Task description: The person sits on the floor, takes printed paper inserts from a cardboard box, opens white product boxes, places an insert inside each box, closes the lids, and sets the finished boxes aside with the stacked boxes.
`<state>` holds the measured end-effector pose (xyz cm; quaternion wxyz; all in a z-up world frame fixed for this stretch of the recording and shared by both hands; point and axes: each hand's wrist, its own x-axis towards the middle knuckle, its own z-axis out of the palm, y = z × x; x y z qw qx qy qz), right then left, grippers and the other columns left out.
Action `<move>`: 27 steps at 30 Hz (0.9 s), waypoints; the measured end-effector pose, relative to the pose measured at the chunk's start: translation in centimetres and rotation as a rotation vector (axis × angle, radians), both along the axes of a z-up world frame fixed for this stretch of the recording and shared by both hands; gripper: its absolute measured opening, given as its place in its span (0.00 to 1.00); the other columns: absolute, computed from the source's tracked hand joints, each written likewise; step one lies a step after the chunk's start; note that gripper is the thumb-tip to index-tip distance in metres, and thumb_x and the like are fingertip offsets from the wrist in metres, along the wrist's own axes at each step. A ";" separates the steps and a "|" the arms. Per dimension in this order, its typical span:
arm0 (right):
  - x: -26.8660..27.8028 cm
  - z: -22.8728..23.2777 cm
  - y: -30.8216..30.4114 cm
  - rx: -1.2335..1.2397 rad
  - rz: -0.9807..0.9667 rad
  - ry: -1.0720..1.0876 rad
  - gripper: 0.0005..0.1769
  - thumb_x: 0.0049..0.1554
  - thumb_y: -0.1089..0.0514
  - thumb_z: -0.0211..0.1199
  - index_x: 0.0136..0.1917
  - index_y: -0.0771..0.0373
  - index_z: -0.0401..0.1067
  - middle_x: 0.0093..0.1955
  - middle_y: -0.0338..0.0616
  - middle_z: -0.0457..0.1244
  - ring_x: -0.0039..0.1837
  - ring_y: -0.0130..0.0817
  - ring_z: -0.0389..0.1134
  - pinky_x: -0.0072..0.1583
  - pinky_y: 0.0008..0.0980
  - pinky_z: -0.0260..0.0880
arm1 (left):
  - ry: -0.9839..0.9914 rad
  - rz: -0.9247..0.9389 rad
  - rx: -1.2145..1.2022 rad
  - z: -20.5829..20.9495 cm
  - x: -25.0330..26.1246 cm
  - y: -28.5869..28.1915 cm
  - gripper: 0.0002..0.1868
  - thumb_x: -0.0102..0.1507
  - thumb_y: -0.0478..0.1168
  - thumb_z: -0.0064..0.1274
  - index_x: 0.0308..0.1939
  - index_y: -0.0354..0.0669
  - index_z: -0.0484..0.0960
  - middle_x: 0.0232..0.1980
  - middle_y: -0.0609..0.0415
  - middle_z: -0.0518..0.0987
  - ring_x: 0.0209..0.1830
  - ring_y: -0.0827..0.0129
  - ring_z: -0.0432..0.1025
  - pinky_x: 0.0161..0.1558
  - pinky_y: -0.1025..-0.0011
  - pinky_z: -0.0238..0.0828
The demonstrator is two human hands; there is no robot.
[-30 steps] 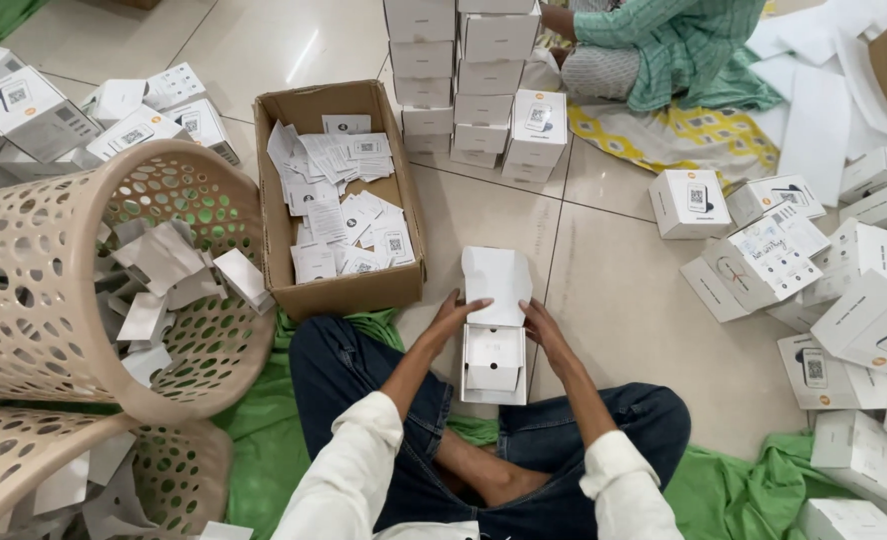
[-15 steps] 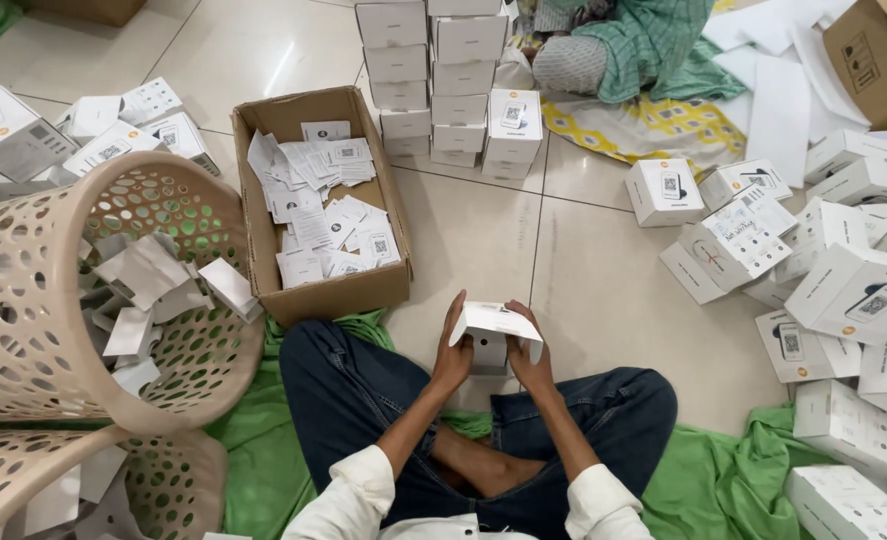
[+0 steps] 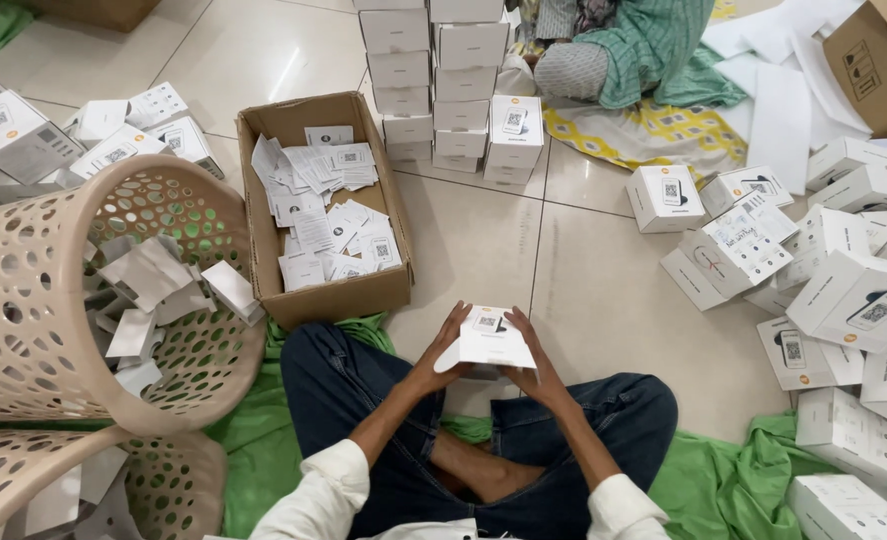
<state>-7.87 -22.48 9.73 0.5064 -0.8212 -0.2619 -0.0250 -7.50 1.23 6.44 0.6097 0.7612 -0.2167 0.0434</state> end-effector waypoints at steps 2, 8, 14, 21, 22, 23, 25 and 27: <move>-0.7 2.8 -0.9 -0.170 0.074 0.045 0.59 0.44 0.61 0.76 0.80 0.52 0.45 0.85 0.56 0.38 0.81 0.59 0.46 0.71 0.49 0.57 | 0.013 -0.093 0.188 3.4 -0.5 2.1 0.50 0.57 0.33 0.56 0.79 0.49 0.47 0.83 0.36 0.45 0.82 0.43 0.42 0.73 0.56 0.50; 1.3 -1.0 -3.6 -0.720 0.105 0.132 0.58 0.51 0.62 0.67 0.84 0.41 0.37 0.85 0.52 0.42 0.76 0.53 0.57 0.63 0.46 0.70 | 0.156 -0.277 0.786 0.2 1.3 4.4 0.56 0.57 0.40 0.63 0.79 0.70 0.41 0.81 0.35 0.47 0.73 0.40 0.60 0.58 0.53 0.73; 3.1 -1.4 -5.5 -0.710 0.049 0.129 0.52 0.53 0.72 0.53 0.84 0.39 0.47 0.83 0.46 0.52 0.70 0.49 0.66 0.65 0.42 0.71 | 0.046 -0.294 1.037 0.1 3.4 4.9 0.57 0.58 0.24 0.50 0.84 0.71 0.44 0.80 0.41 0.61 0.66 0.45 0.71 0.58 0.56 0.74; -4.8 -7.0 -0.9 0.121 -0.199 0.615 0.39 0.61 0.55 0.61 0.80 0.59 0.49 0.75 0.57 0.58 0.73 0.47 0.63 0.67 0.39 0.67 | 0.438 0.065 0.035 -11.8 -6.4 -0.9 0.44 0.65 0.37 0.56 0.78 0.32 0.47 0.78 0.30 0.59 0.78 0.46 0.56 0.73 0.61 0.54; -5.3 -6.9 -0.6 0.119 -0.200 0.617 0.39 0.61 0.55 0.61 0.80 0.59 0.49 0.75 0.57 0.58 0.73 0.47 0.63 0.67 0.39 0.67 | 0.441 0.065 0.033 -11.3 -6.6 -1.2 0.44 0.65 0.37 0.56 0.78 0.32 0.47 0.78 0.30 0.59 0.78 0.46 0.56 0.73 0.61 0.54; -6.1 -6.9 -0.3 0.045 -0.211 0.516 0.41 0.62 0.53 0.58 0.82 0.61 0.45 0.74 0.61 0.59 0.73 0.48 0.63 0.68 0.40 0.64 | 0.409 0.083 0.071 -10.8 -7.2 -1.5 0.46 0.64 0.36 0.55 0.79 0.30 0.44 0.78 0.28 0.57 0.78 0.44 0.56 0.73 0.61 0.53; -6.7 -6.5 0.0 -0.032 -0.217 0.410 0.43 0.63 0.51 0.56 0.83 0.62 0.41 0.73 0.64 0.59 0.74 0.50 0.62 0.70 0.41 0.61 | 0.374 0.106 0.105 -10.1 -7.4 -1.8 0.48 0.63 0.36 0.54 0.79 0.29 0.41 0.77 0.27 0.56 0.78 0.42 0.55 0.73 0.61 0.51; -6.2 -6.0 -0.1 -0.189 -0.238 0.483 0.43 0.64 0.49 0.54 0.85 0.60 0.39 0.71 0.65 0.60 0.72 0.52 0.63 0.69 0.44 0.63 | 0.387 0.145 0.182 -9.5 -6.6 -1.7 0.45 0.64 0.37 0.53 0.79 0.29 0.45 0.75 0.27 0.61 0.75 0.41 0.59 0.73 0.61 0.56</move>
